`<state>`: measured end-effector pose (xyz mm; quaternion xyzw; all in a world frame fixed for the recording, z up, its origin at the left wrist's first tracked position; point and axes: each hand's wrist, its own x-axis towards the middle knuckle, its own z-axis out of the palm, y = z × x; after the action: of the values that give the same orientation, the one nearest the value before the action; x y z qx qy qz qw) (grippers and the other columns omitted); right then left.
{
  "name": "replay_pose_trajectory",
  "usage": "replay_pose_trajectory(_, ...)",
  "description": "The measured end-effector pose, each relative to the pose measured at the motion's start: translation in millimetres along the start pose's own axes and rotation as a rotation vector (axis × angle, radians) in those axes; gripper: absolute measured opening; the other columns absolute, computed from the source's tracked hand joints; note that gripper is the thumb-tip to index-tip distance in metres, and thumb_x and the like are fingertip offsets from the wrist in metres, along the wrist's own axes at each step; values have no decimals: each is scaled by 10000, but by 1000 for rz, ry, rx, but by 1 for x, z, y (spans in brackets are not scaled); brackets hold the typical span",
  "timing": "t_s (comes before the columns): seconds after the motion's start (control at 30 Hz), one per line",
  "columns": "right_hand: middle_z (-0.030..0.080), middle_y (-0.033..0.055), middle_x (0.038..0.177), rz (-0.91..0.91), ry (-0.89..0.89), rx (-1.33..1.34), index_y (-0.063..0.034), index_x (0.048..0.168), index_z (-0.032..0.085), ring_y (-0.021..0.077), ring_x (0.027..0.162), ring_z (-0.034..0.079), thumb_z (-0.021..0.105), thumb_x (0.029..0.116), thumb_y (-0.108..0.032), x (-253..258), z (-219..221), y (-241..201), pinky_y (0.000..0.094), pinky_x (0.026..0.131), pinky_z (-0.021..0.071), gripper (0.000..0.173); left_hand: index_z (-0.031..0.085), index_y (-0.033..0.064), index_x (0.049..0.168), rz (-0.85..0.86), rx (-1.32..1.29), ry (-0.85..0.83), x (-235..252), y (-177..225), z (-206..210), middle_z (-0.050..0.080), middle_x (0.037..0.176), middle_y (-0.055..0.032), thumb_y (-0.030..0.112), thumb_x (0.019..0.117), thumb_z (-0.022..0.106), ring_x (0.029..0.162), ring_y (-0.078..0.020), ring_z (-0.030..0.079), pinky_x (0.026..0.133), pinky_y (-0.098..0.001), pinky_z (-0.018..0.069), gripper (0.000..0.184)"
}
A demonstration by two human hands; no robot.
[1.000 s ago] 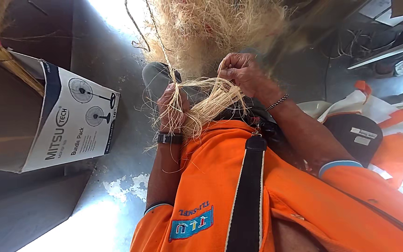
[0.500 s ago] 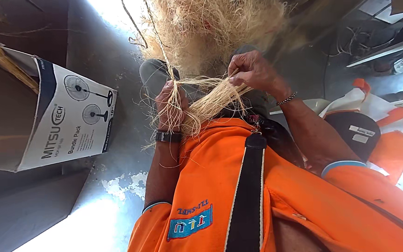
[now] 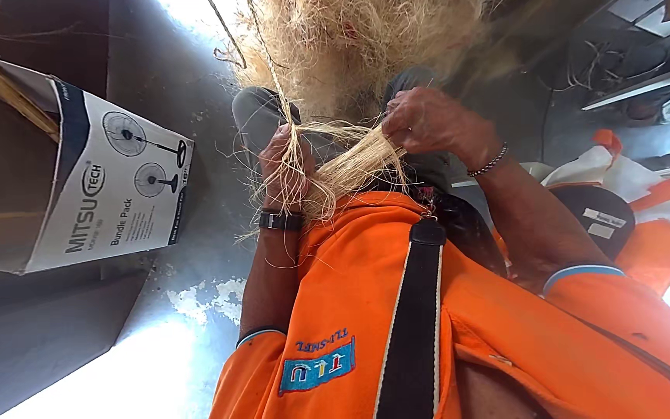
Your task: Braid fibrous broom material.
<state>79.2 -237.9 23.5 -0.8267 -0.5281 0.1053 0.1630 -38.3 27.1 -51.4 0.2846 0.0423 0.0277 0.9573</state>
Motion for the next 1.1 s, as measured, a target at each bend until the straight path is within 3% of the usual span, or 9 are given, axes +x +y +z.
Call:
replay_pose_trajectory(0.1, 678, 108, 785, 22, -16, 99, -85, 811, 721, 308, 803, 667, 590, 886, -148, 0, -5, -3, 545, 720, 491, 164, 596, 183, 813, -24, -5, 41, 1, 1, 3, 505, 573, 70, 180, 1070, 371, 467, -34, 468, 432, -177, 380, 341)
replay_pose_trajectory(0.17, 686, 77, 757, 25, -16, 168, -97, 797, 728, 259, 745, 664, 603, 880, -143, 0, -8, -3, 516, 676, 489, 157, 625, 180, 814, -36, -45, -15, 2, 1, -5, 527, 590, 68, 181, 1046, 436, 484, -34, 489, 442, -179, 394, 300)
replay_pose_trajectory(0.53, 649, 25, 697, -2, -26, 307, -91, 738, 711, 134, 646, 587, 630, 877, -136, 2, -5, -3, 389, 615, 448, 167, 602, 171, 821, -36, -63, 26, 1, 2, 3, 530, 587, 62, 159, 1066, 373, 464, -27, 472, 422, -168, 365, 336)
replay_pose_trajectory(0.73, 696, 1, 775, 24, 12, 444, -85, 811, 744, 52, 683, 602, 651, 886, -127, -4, 0, 4, 303, 657, 497, 127, 589, 167, 824, -34, -83, 33, 0, 3, 6, 526, 589, 61, 148, 1070, 357, 464, -23, 481, 416, -158, 368, 338)
replay_pose_trajectory(0.87, 710, 28, 795, 79, 46, 437, -71, 841, 755, 84, 700, 624, 657, 893, -99, -5, 10, 8, 331, 687, 516, 115, 585, 162, 824, -24, -50, 55, 0, 3, 9, 514, 582, 61, 144, 1074, 337, 461, -25, 460, 423, -161, 358, 353)
replay_pose_trajectory(1.0, 704, 78, 782, 43, 99, 293, -61, 844, 742, 192, 711, 647, 618, 893, -108, -1, 13, 7, 447, 685, 500, 141, 608, 167, 837, -19, -36, 6, 1, 2, 1, 536, 603, 64, 174, 1077, 365, 476, -24, 468, 435, -166, 367, 341)
replay_pose_trajectory(1.03, 700, 97, 784, 29, 107, 256, -56, 899, 745, 227, 703, 648, 602, 896, -101, 1, 14, 7, 476, 675, 503, 149, 614, 163, 845, -21, -48, 4, 1, 1, 0, 532, 601, 63, 171, 1071, 388, 473, -26, 465, 434, -170, 369, 319)
replay_pose_trajectory(1.1, 701, 142, 826, 27, 70, 189, -59, 1127, 738, 306, 718, 660, 565, 899, -74, 4, 14, 7, 545, 698, 522, 287, 621, 164, 853, -21, -65, -1, 1, 0, -1, 524, 598, 65, 167, 1057, 427, 473, -31, 468, 436, -177, 381, 281)
